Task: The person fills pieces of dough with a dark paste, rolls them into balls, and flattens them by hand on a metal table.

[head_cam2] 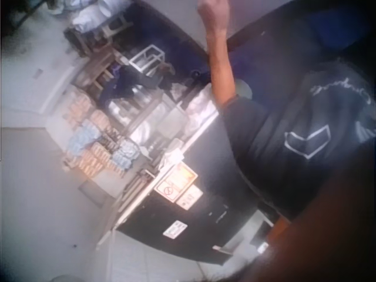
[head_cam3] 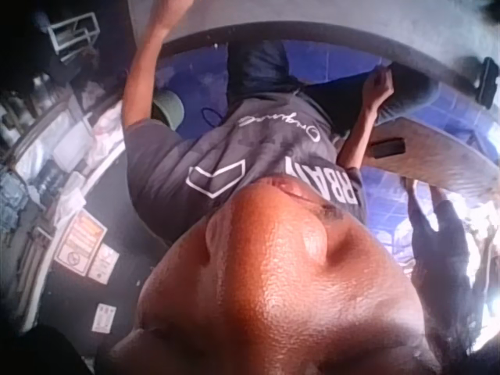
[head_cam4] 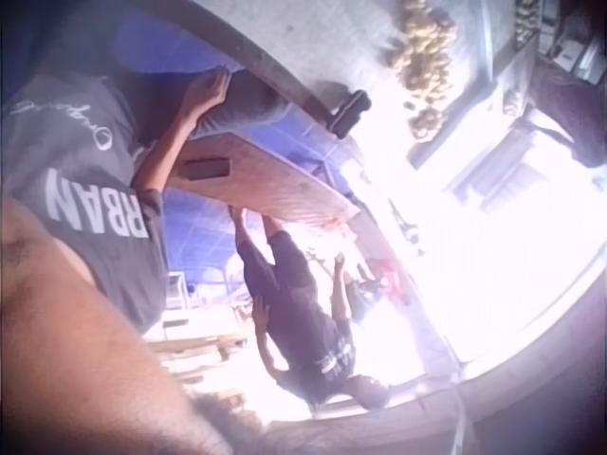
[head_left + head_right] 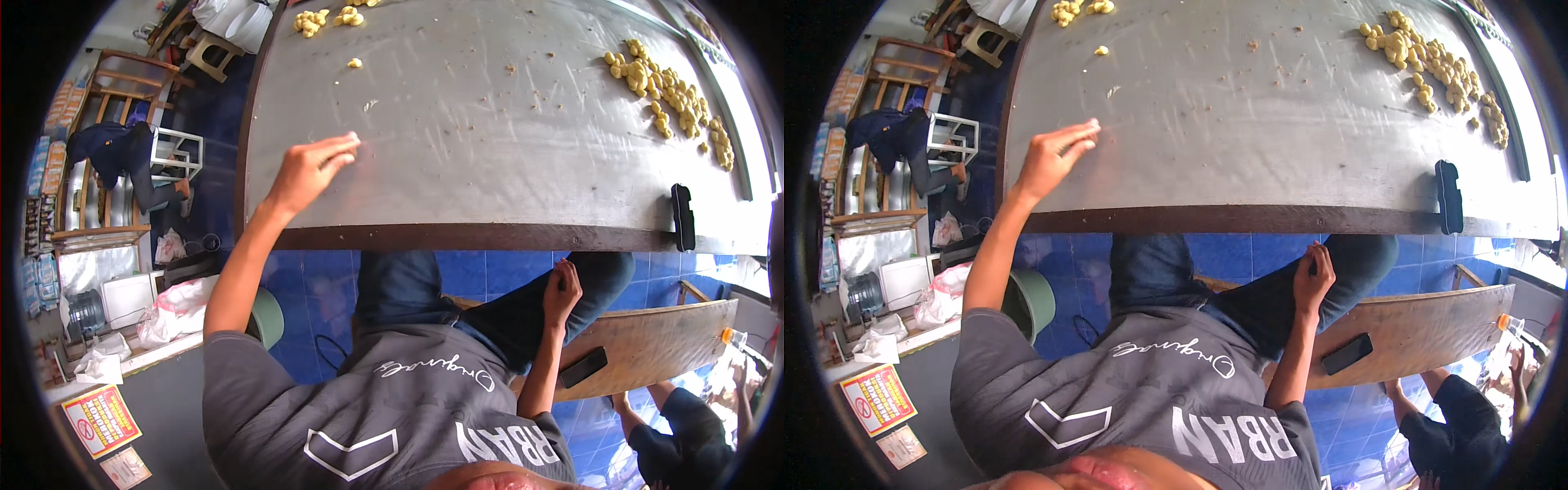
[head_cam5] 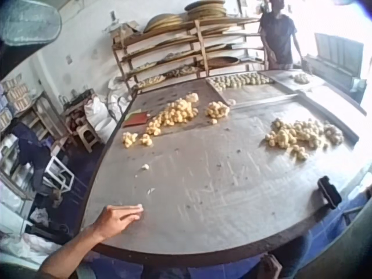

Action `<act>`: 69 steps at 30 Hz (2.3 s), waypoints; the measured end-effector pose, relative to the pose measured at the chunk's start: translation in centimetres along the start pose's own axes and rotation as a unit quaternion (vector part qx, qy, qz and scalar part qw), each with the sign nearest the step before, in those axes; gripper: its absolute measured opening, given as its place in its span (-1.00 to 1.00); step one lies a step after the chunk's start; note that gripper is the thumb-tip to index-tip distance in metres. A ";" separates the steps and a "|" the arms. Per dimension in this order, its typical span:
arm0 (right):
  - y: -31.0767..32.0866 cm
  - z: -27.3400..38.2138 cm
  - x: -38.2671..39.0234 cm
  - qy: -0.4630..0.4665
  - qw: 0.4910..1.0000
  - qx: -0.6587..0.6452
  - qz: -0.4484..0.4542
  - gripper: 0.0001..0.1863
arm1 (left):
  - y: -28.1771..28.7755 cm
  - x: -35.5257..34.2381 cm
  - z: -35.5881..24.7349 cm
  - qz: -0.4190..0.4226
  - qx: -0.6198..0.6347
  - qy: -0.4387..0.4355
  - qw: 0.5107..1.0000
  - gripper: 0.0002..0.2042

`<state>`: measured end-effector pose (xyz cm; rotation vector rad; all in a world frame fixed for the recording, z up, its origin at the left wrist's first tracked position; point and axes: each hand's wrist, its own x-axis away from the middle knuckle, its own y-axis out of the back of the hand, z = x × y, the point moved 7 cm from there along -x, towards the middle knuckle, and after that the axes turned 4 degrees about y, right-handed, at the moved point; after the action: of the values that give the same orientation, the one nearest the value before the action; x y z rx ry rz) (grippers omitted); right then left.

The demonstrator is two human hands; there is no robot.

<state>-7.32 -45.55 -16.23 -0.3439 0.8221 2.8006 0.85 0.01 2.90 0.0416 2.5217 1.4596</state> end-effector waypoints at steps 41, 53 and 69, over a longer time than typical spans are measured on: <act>0.2 0.7 -0.4 0.001 1.000 0.008 -0.002 -0.89 | -7.5 -18.1 -12.1 -0.090 0.049 -0.207 0.973 -0.78; 0.5 0.5 -0.6 -0.025 0.999 -0.024 -0.014 -0.88 | -13.0 -21.4 -11.4 0.096 -0.007 -0.217 0.971 -0.81; 1.0 0.4 0.0 -0.024 0.999 -0.008 -0.022 -0.88 | -17.4 -30.4 -15.5 0.121 -0.019 -0.294 0.948 -0.80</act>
<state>-7.66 -46.16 -15.40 -0.2938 0.7732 2.7650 28.77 -26.16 0.92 0.6941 2.0452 1.3210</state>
